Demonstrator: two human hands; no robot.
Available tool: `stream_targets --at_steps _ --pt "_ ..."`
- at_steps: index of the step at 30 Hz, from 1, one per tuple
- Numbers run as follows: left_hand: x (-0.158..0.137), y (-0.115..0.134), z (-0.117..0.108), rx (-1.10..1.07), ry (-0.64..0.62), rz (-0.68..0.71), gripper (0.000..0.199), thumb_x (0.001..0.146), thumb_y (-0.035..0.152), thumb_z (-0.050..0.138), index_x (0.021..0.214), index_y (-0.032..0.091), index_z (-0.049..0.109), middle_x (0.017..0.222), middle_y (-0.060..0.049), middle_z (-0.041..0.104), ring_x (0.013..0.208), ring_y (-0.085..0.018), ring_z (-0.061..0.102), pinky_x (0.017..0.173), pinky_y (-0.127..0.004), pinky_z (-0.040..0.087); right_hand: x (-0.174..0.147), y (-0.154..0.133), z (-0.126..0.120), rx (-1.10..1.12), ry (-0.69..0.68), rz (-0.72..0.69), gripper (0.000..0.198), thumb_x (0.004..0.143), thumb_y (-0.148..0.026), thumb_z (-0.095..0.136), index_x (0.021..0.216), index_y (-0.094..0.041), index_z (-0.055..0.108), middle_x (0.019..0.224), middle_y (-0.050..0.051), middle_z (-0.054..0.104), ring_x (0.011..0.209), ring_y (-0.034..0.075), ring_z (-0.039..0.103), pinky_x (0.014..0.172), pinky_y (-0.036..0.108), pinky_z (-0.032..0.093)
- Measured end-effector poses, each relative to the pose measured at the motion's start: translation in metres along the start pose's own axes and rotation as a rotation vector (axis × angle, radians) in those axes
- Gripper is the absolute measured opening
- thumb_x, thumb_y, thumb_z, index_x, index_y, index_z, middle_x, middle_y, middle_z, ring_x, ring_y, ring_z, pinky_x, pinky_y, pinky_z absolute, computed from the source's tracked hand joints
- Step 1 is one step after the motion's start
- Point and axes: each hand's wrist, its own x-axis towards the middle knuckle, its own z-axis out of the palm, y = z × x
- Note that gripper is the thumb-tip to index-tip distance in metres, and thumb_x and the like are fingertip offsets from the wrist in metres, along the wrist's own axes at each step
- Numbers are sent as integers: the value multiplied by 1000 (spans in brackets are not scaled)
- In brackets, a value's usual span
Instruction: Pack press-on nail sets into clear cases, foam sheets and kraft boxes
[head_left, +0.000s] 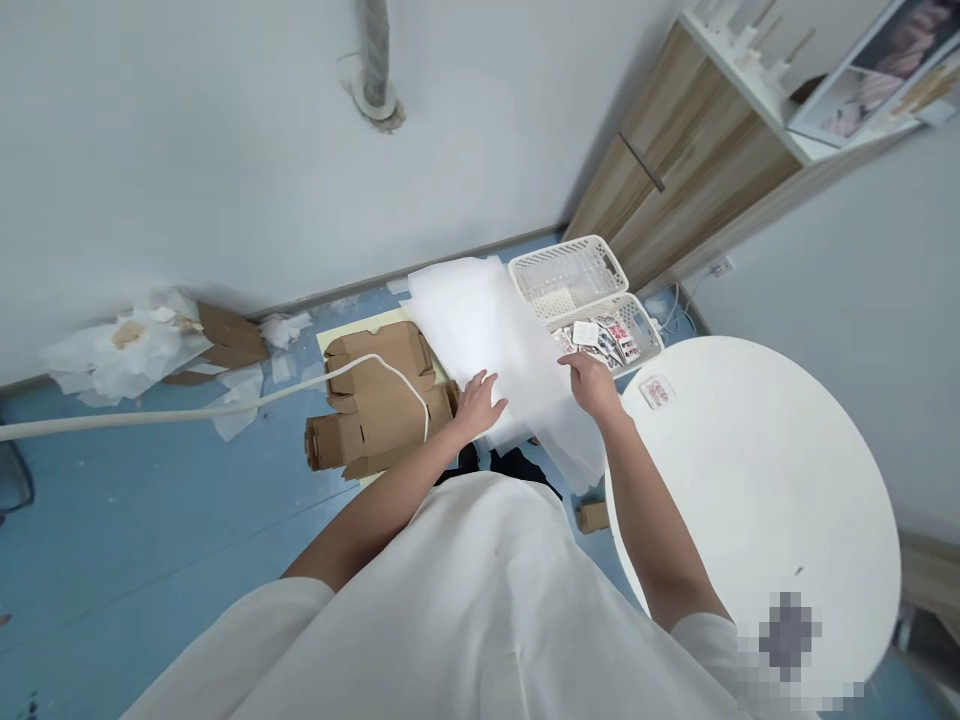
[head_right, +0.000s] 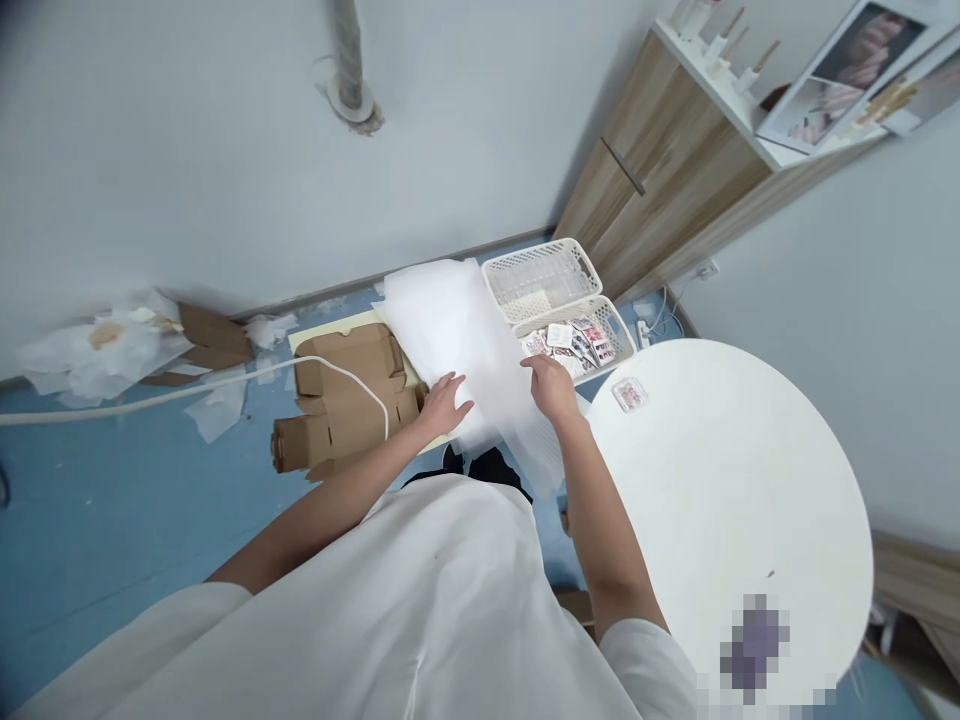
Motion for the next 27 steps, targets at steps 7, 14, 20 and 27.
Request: stream_targets --at_steps 7,14,20,27 --pt "16 24 1 -84 28 5 72 79 40 52 139 17 19 147 -17 17 136 -31 17 105 -48 24 -104 4 -50 -132 92 116 29 86 -15 38 95 -20 65 93 6 67 86 21 58 75 34 43" --pt "30 72 38 -88 -118 69 84 77 40 56 142 17 7 146 -16 24 134 -29 22 104 -46 26 -208 30 -69 -276 172 338 30 86 -11 36 88 -23 64 86 3 69 78 18 56 78 35 36" --pt "29 108 107 -129 -309 203 64 75 29 58 132 15 34 90 -5 65 92 -20 60 85 -34 44 -289 51 -73 -343 286 621 32 84 -9 35 86 -22 64 89 3 69 85 18 56 84 37 31" --pt "5 164 165 74 -238 319 47 76 21 55 121 18 46 91 -5 65 91 -20 60 84 -33 43 -363 96 -56 -459 218 894 37 83 -11 36 110 -24 58 116 7 61 109 25 49 96 52 18"
